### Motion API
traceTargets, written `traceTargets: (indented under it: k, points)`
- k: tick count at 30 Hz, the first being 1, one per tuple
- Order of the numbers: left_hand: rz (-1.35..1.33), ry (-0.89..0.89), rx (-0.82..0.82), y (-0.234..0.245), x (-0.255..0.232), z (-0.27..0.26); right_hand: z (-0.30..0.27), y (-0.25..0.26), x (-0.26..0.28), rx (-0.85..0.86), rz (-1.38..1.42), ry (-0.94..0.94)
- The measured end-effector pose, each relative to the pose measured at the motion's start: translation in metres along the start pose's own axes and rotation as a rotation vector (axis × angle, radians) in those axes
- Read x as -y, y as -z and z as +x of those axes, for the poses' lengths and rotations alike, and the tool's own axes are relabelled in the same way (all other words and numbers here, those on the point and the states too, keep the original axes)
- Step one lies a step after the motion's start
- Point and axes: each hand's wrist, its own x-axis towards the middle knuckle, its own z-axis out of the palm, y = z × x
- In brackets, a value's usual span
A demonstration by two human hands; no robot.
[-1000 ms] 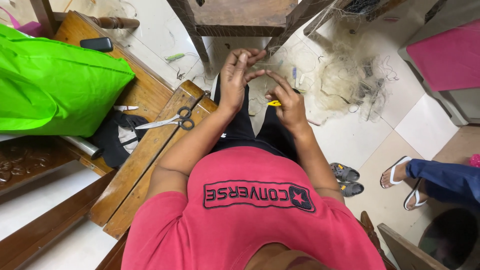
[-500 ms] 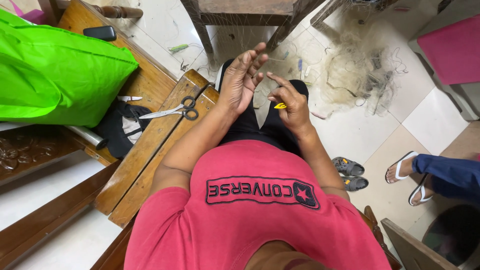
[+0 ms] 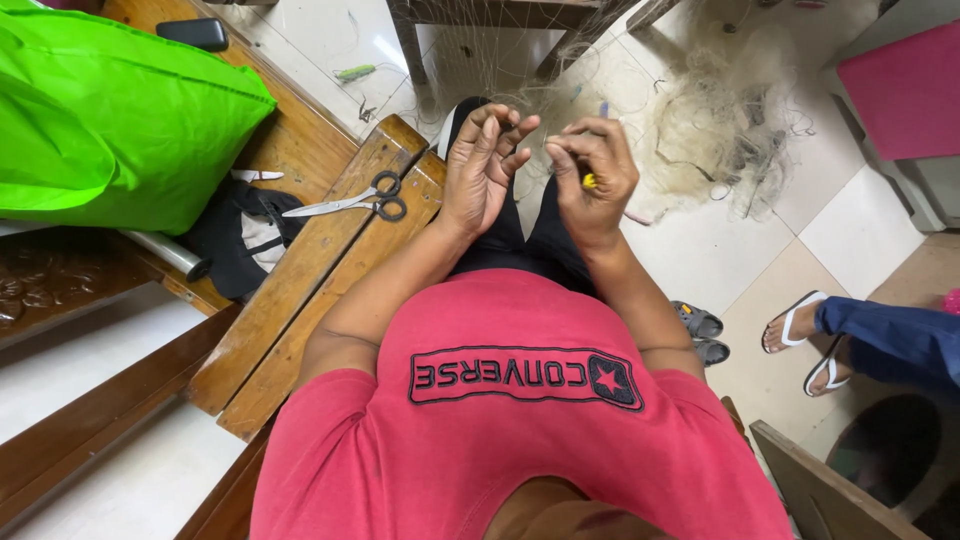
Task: A person is seen repairing a fishing net using a yellow shuttle and a pair of scissors, tying knots and trimming excess line.
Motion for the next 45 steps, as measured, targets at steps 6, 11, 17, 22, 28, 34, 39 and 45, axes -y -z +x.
traceTargets:
  k: [6,11,17,22,28,34,39,45]
  points:
    - [-0.006,-0.059,0.028,-0.012,-0.009,-0.01,-0.003,-0.021,-0.002,-0.009,-0.123,0.057]
    - [-0.009,-0.093,0.076,-0.01,-0.01,-0.011,-0.001,-0.025,-0.001,-0.006,-0.153,0.061]
    - [0.018,-0.14,0.129,-0.014,-0.007,-0.011,0.007,-0.025,0.012,-0.014,-0.044,0.006]
    - [0.182,-0.242,0.21,-0.018,-0.006,-0.014,0.006,-0.023,0.013,-0.009,-0.148,0.021]
    - [0.246,-0.264,0.108,-0.017,-0.004,-0.009,0.008,-0.025,0.021,-0.015,-0.277,0.142]
    - [0.293,-0.312,0.015,-0.027,-0.009,-0.007,0.014,-0.028,0.03,0.003,-0.364,0.221]
    - [0.273,-0.309,-0.035,-0.024,-0.007,-0.004,0.021,-0.026,0.036,0.029,-0.282,0.187]
    - [0.222,-0.28,-0.079,-0.018,-0.008,0.0,0.018,-0.018,0.033,0.081,-0.019,0.009]
